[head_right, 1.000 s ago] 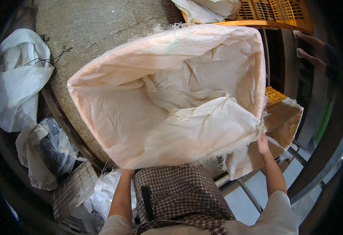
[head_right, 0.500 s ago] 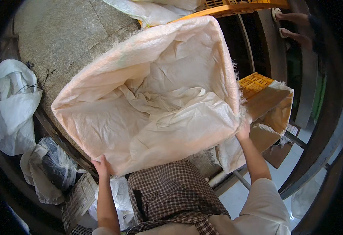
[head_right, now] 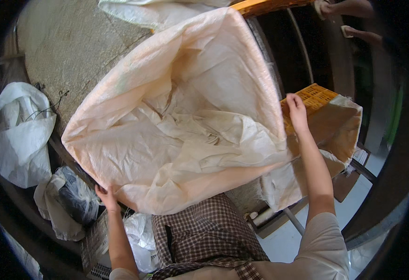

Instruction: The person repeatedly picks up white cloth items from yellow plastic baskets, unfolds them, and folds them by hand. The folded items are placed back into the baskets. The process is repeated for multiple items in a continuous loop.

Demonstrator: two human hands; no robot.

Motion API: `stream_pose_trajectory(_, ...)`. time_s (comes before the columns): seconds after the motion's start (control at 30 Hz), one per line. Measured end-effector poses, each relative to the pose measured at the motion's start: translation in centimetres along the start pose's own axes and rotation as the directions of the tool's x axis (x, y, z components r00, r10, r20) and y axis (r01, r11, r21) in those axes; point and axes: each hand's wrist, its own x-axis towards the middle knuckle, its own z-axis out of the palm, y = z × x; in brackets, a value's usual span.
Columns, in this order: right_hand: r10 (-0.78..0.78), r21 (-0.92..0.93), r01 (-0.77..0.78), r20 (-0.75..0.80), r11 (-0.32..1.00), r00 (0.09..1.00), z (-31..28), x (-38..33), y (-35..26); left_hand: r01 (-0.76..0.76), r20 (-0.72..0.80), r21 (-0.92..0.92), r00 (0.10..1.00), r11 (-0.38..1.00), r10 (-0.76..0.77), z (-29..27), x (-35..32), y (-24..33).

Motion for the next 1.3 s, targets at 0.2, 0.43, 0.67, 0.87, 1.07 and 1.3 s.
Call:
stream_pose_trajectory(0.2, -0.487, -0.395, 0.513, 0.173, 0.762, 0.856, 5.3, -3.7, -7.5, 0.370, 0.354, -0.052, 0.875, 0.928, -0.329, 0.6, 4.4, 4.0)
stream_pose_trajectory(0.43, -0.359, -0.500, 0.150, -0.355, 0.853, 0.863, -5.9, -0.1, -8.8, 0.359, 0.652, 0.024, 0.702, 0.933, -0.287, 6.0, -3.9, 9.9)
stream_pose_trajectory(0.67, -0.594, -0.638, 0.153, -0.565, 0.755, 0.573, -11.1, 1.8, -18.1, 0.089, 0.810, -0.021, 0.585, 0.996, -0.035, 28.6, -16.7, 12.2)
stream_pose_trajectory(0.87, -0.601, -0.554, 0.679, 0.355, 0.482, 0.716, 8.6, -4.6, -16.2, 0.047, 0.745, 0.146, 0.651, 0.988, -0.142, 40.5, -21.7, 16.0)
stream_pose_trajectory(1.07, -0.403, -0.617, 0.481, 0.274, 0.622, 0.873, 17.2, -5.7, -9.1, -0.046, 0.886, -0.075, 0.456, 0.996, 0.087, 39.1, -19.6, 15.4)
stream_pose_trajectory(1.3, -0.024, -0.936, 0.269, 0.270, 0.228, 0.962, 18.2, -6.2, -15.8, 0.033, 0.774, 0.096, 0.626, 0.995, -0.095, 22.5, -6.8, 13.2)
